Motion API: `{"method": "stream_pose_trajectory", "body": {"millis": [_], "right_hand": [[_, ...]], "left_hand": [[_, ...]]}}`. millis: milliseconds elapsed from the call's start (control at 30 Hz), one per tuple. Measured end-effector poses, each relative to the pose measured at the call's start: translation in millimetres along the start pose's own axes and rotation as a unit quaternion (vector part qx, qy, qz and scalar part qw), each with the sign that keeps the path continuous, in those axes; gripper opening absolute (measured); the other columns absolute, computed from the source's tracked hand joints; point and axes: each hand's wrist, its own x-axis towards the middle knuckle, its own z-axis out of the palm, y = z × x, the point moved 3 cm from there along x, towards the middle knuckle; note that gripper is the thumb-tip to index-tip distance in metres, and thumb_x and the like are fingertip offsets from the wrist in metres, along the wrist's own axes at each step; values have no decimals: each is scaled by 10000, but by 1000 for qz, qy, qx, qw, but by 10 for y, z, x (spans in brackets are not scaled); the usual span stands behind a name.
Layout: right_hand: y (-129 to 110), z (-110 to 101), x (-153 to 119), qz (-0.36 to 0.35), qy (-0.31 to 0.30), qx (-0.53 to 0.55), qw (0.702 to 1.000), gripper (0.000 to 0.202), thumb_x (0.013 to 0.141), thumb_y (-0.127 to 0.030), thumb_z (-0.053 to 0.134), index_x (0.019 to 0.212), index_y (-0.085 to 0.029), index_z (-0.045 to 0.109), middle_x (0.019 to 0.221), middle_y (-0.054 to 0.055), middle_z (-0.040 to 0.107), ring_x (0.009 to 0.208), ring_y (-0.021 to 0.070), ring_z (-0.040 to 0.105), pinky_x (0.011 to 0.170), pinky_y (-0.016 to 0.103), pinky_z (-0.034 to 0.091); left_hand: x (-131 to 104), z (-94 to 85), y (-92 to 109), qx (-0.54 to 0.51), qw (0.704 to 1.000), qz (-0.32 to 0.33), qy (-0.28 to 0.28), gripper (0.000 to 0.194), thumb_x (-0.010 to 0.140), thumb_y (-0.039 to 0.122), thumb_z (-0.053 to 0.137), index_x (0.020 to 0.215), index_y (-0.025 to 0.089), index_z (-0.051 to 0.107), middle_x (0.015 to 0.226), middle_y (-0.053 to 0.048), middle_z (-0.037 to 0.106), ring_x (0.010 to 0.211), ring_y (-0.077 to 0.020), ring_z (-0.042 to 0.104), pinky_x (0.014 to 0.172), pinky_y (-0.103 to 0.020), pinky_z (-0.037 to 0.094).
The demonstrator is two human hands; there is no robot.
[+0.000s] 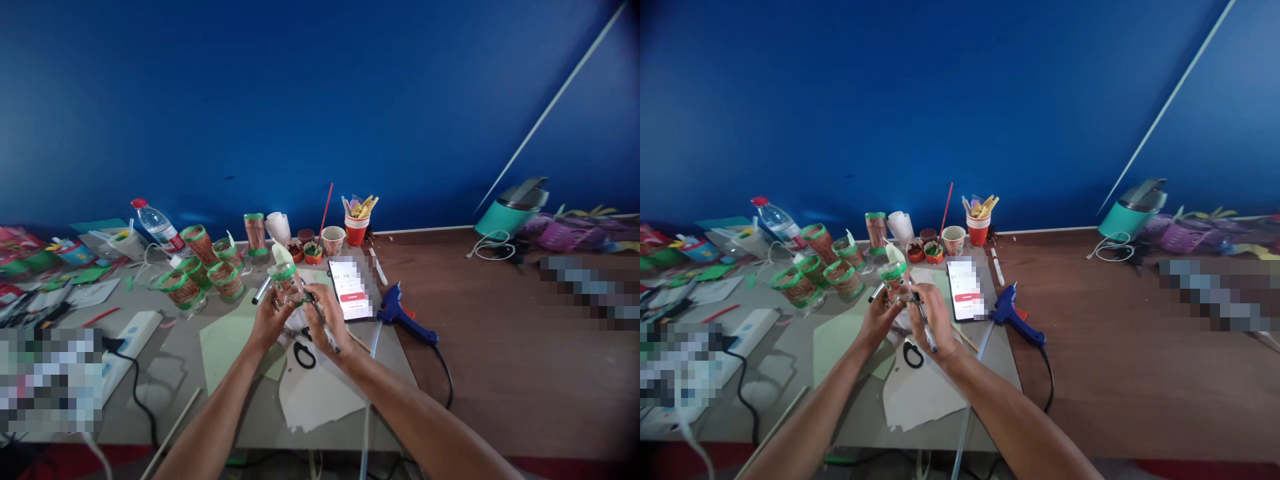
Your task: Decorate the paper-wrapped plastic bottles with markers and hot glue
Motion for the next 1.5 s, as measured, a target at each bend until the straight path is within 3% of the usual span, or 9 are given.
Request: {"method": "stream_pose_trajectory", "body": {"millis": [400,767,1100,1500], "right_hand": [[36,20,-14,-8,4,-54,999,325,936,-229,460,1261,-216,463,1115,109,546,1053,241,556,897,420,499],[49,46,-33,1,-16,-36,999,354,918,-211,470,1272,-201,457,1148,129,519,1092,264,540,932,446,480],[55,60,-37,-5,-21,-39,999,356,914,-200,472,1269,-198,456,1133,125,513,1082,257,538,929,440,487],[69,64,-33,-4,-24,-47,999,345,907,-189,478,1251,-208,482,1111,121,533,1061,257,549,920,439,494]], "left_hand": [[20,-28,-24,-6,1000,-9,14,451,772,432,679,1113,161,562,1165,-133,687,1117,-287,634,974,-423,468],[14,-38,22,19,999,-16,46,396,770,385,659,1084,161,569,1181,-137,682,1133,-276,631,989,-446,466],[12,-69,64,60,994,-28,90,400,718,365,707,1026,145,577,1044,-138,707,962,-266,682,853,-404,514],[27,-109,43,81,993,-16,87,394,719,336,696,1047,151,582,1059,-133,704,970,-271,674,868,-423,508]]}}
